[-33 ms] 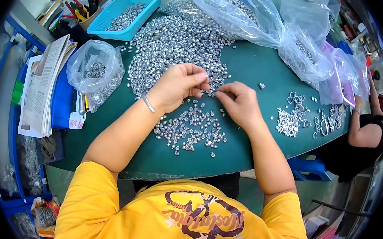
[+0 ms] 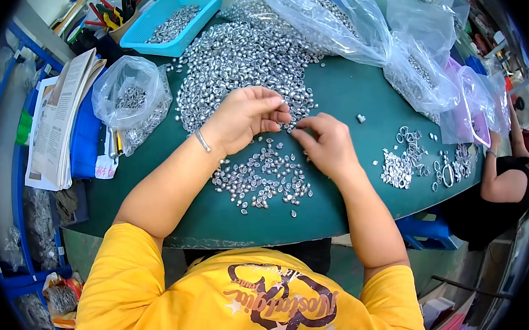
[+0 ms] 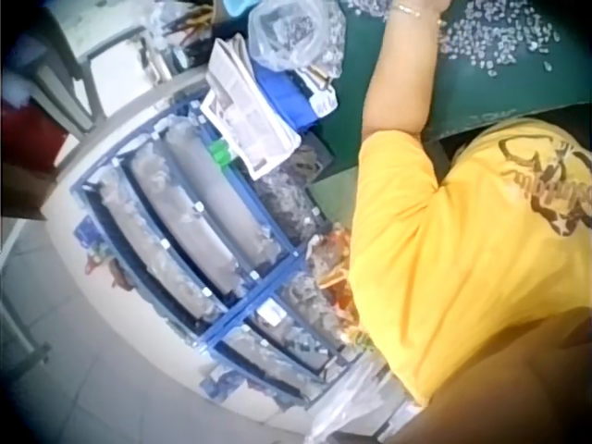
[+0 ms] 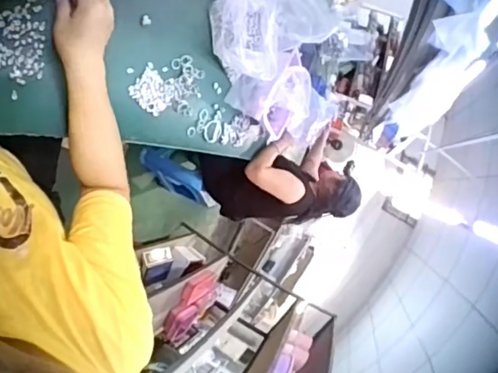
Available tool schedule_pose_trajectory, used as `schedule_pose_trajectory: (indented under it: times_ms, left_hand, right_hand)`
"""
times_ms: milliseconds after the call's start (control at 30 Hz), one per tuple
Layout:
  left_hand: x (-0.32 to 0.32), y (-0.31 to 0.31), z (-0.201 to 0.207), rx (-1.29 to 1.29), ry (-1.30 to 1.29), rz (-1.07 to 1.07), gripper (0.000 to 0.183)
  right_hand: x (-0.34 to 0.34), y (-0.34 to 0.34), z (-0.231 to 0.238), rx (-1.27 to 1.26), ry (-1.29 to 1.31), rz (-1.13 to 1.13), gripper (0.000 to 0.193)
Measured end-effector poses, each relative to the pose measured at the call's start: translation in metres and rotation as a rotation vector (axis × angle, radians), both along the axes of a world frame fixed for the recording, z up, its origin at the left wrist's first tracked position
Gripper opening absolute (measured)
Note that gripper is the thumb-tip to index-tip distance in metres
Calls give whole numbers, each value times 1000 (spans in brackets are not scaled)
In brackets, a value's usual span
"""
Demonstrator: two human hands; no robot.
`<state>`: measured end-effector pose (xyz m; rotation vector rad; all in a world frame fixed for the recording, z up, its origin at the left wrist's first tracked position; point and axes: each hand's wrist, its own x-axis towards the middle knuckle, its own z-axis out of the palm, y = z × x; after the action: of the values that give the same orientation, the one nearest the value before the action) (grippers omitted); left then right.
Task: The person sorts through a large pile of small silver metal parts on a green table by hand, picking up individual pieces, turning them over, and placing them into a small pile or a blue container.
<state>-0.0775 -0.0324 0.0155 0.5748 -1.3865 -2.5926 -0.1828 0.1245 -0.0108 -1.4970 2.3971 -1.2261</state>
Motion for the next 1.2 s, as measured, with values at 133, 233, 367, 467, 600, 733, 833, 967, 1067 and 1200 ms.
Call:
schedule_pose_trajectory:
  times_ms: [133, 233, 367, 467, 600, 733, 833, 967, 1067, 1200]
  left_hand:
    - [2, -9, -5, -77, 19, -49, 8]
    - [0, 8, -5, -934, -31, -27, 6]
    - [0, 17, -22, -1555, 129, 9, 6]
    - [0, 18, -31, -1650, 112, 22, 7]
    - [0, 19, -36, -1728, 110, 31, 8]
    - [-1, 20, -34, -1718, 148, 53, 8]
    - [-2, 21, -33, -1725, 154, 37, 8]
    - [-4, 18, -18, -1373, 157, -4, 5]
    - [-3, 2, -5, -295, 53, -5, 6]
    - [-6, -5, -8, -507, 44, 72, 8]
  right_hand:
    - [7, -6, 1, 51, 21, -18, 10]
    - [-4, -1, -4, -141, -450, 15, 13]
    - [-25, 9, 19, -377, -1425, -4, 8]
    - [-22, 0, 25, 46, -749, -46, 14]
    - [-11, -11, 18, 290, -11, -17, 12]
    - [-15, -13, 17, 319, -40, -9, 13]
    - [-27, -9, 16, 291, -415, 12, 14]
    - [-43, -2, 19, -430, -1495, 292, 9]
    - [-43, -2, 19, -239, -1379, 193, 8]
    - [-21, -12, 10, 118, -344, 36, 10]
